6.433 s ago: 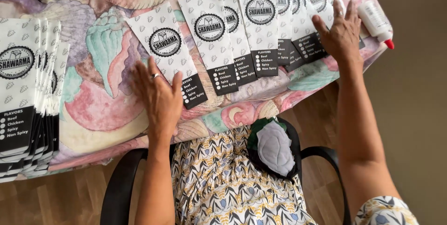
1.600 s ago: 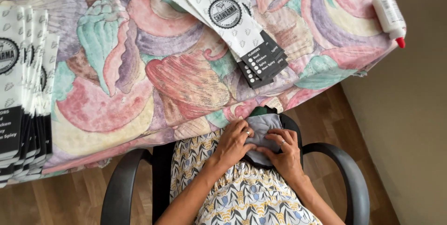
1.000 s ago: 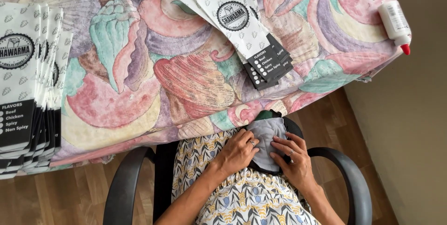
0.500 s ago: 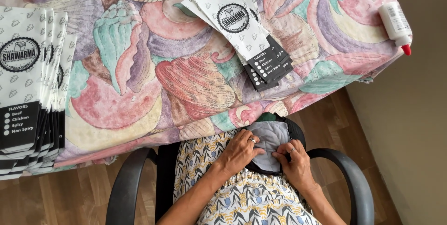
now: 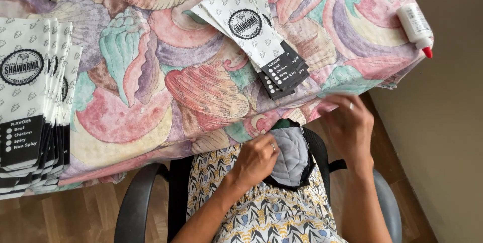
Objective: The person organizes paper shawarma packaging labels on a table by hand, aligning them in rows, stacking them into a pile, and then folding the stack.
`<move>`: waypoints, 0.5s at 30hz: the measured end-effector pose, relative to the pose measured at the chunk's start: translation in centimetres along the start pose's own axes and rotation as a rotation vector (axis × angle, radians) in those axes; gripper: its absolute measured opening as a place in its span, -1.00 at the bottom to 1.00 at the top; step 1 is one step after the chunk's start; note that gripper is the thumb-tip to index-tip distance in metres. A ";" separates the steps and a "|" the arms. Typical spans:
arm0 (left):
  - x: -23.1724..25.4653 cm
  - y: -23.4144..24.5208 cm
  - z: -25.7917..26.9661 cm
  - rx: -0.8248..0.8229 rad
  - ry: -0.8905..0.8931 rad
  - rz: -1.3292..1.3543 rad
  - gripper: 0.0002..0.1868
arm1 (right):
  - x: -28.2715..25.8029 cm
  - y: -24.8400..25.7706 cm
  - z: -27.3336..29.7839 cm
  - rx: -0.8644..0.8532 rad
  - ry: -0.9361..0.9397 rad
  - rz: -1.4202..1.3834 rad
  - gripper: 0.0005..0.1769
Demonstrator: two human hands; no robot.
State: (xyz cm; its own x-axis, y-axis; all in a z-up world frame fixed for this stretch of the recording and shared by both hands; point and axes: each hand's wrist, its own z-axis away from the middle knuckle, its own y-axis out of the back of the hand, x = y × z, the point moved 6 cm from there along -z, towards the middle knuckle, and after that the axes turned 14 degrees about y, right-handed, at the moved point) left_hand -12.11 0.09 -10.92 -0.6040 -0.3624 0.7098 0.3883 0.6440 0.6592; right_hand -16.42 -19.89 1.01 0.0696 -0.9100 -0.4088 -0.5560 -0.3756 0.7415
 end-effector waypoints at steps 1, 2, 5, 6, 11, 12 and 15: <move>1.2 1.9 -1.8 0.002 -0.006 0.001 -0.81 | 0.1 -0.6 -2.1 0.004 0.002 0.004 -0.80; 2.3 4.7 -3.5 0.150 0.020 0.025 -0.77 | -0.1 -1.0 -4.3 0.058 0.052 -0.073 -0.74; 0.1 8.7 -8.1 0.412 0.070 0.088 -0.65 | 1.2 -5.1 -9.3 0.114 0.124 -0.213 -0.61; -1.7 9.6 -9.5 0.523 0.102 0.130 -0.52 | 2.0 -7.0 -10.8 0.109 0.144 -0.278 -0.53; -2.6 12.6 -14.2 0.512 0.292 0.126 -0.43 | 1.5 -11.1 -13.9 -0.237 -0.013 0.031 -0.45; -2.2 13.1 -14.9 0.474 0.372 0.137 -0.36 | 1.6 -11.7 -14.2 -0.294 -0.081 0.075 -0.46; -2.0 12.3 -16.0 0.374 0.528 0.262 -0.34 | 2.5 -12.5 -13.8 -0.263 -0.147 0.000 -0.48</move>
State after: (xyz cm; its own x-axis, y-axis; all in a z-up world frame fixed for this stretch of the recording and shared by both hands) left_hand 5.02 -2.02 -0.28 -0.0668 -0.3814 0.9220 0.1515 0.9095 0.3872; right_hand 2.10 -19.90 -1.94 -0.0613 -0.8821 -0.4671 -0.3208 -0.4257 0.8461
